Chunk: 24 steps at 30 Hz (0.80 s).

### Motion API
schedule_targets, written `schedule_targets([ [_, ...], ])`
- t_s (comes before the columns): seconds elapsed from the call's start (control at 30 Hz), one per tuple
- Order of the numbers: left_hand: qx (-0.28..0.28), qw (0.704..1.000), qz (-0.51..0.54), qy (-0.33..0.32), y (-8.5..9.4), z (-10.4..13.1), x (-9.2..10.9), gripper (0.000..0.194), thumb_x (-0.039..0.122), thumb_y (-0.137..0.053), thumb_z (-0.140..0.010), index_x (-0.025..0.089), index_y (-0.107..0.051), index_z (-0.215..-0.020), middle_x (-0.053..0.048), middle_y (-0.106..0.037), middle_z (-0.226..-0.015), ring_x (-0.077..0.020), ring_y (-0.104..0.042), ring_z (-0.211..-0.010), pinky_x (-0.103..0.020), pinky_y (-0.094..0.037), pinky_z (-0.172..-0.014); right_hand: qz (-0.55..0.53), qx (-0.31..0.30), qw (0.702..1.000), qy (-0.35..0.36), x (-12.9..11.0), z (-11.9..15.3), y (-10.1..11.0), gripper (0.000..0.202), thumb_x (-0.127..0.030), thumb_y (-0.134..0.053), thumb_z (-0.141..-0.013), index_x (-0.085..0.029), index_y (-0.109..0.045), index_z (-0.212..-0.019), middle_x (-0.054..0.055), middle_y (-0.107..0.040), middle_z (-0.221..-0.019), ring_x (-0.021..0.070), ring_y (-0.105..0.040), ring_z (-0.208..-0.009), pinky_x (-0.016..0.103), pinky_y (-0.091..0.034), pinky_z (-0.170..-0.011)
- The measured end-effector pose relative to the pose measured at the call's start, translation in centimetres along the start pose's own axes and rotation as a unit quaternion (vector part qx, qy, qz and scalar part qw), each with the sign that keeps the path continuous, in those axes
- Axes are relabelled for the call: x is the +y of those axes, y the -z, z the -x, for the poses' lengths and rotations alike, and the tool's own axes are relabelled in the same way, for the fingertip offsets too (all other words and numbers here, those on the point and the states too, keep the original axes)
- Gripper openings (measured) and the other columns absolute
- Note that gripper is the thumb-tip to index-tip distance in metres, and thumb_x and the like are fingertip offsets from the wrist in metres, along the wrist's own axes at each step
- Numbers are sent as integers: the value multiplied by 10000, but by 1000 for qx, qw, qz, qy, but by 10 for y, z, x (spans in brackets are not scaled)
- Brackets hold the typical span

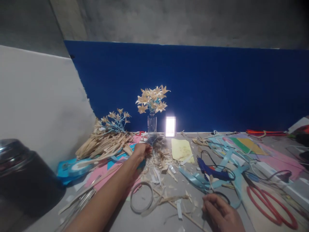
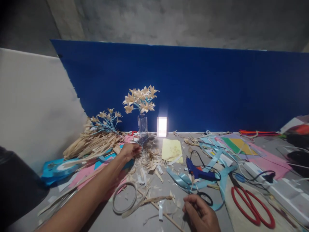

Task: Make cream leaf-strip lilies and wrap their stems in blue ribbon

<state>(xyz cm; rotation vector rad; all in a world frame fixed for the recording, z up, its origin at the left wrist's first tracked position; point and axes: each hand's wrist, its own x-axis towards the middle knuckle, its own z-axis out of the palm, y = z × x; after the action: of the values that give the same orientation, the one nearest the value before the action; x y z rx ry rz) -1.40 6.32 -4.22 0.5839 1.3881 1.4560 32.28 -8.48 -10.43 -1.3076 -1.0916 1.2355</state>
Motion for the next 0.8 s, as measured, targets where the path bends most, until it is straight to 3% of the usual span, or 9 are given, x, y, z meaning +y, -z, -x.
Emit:
schedule_targets([
  [0.1, -1, 999, -26, -19, 9, 18, 7, 225, 294, -642, -925, 136, -640, -1087, -55, -689, -983, -151, -662, -749, -309, -568, -654, 11, 3, 1000, 7, 1, 3, 2, 451, -593, -835, -555, -203, -724, -751, 47, -646, -629, 207, -600, -566, 264, -457, -474],
  [0.17, -12, 998, -46, -51, 12, 40, 9, 92, 164, -677, -840, 132, -645, -920, -33, -691, -772, -95, -588, -501, -227, -474, -494, 22, -7, 1000, 7, -5, 4, 1, 430, -585, -826, -578, -200, -718, -738, 42, -639, -619, 190, -576, -545, 252, -431, -455],
  [0.27, -63, 990, -88, -85, 11, 75, 3, 66, 127, -617, -790, 167, -654, -828, 0, -673, -655, -84, -535, -405, -208, -409, -427, 55, -41, 998, 11, -30, 3, -6, 361, -543, -787, -663, -196, -711, -724, 22, -621, -597, 141, -490, -480, 236, -374, -430],
  [0.33, -89, 984, -136, -79, 7, 87, -4, 78, 179, -600, -807, 171, -674, -831, 4, -655, -597, -98, -499, -351, -219, -348, -370, 92, -82, 991, 51, -55, -4, -19, 310, -498, -753, -713, -191, -713, -702, 19, -621, -598, 142, -490, -499, 246, -390, -466],
  [0.43, -63, 973, -212, -70, 0, 76, -9, 146, 251, -595, -870, 155, -669, -788, 6, -626, -573, -103, -492, -361, -224, -326, -364, 126, -145, 970, 146, -89, -27, -48, 237, -419, -721, -736, -185, -720, -696, 36, -677, -684, 166, -547, -601, 267, -444, -580],
  [0.53, -16, 959, -277, -63, -6, 46, -7, 165, 268, -662, -887, 119, -668, -817, -16, -660, -702, -121, -590, -526, -249, -473, -496, 124, -202, 961, 140, -106, -56, -80, 200, -371, -689, -724, -173, -692, -698, 6, -635, -625, 134, -499, -548, 249, -400, -539],
  [0.67, 22, 951, -297, -81, -13, 15, -6, 254, 337, -639, -932, 162, -650, -1117, -70, -677, -1102, -196, -670, -919, -370, -577, -782, 110, -236, 958, 123, -101, -84, -109, 163, -327, -678, -673, -170, -648, -642, -19, -589, -572, 112, -462, -505, 236, -364, -506],
  [0.73, 34, 952, -288, -95, -16, 10, -8, 258, 333, -643, -929, 168, -649, -1126, -75, -673, -1119, -205, -670, -945, -375, -574, -793, 101, -244, 957, 119, -96, -92, -116, 142, -309, -669, -662, -173, -640, -632, -32, -568, -542, 107, -444, -481, 235, -352, -494],
  [0.8, 40, 957, -266, -111, -18, 11, -11, 214, 327, -649, -925, 154, -661, -1049, -53, -688, -1009, -172, -671, -837, -333, -570, -721, 94, -239, 959, 120, -93, -99, -120, 138, -304, -666, -659, -177, -630, -621, -46, -538, -510, 104, -429, -465, 235, -348, -488],
])
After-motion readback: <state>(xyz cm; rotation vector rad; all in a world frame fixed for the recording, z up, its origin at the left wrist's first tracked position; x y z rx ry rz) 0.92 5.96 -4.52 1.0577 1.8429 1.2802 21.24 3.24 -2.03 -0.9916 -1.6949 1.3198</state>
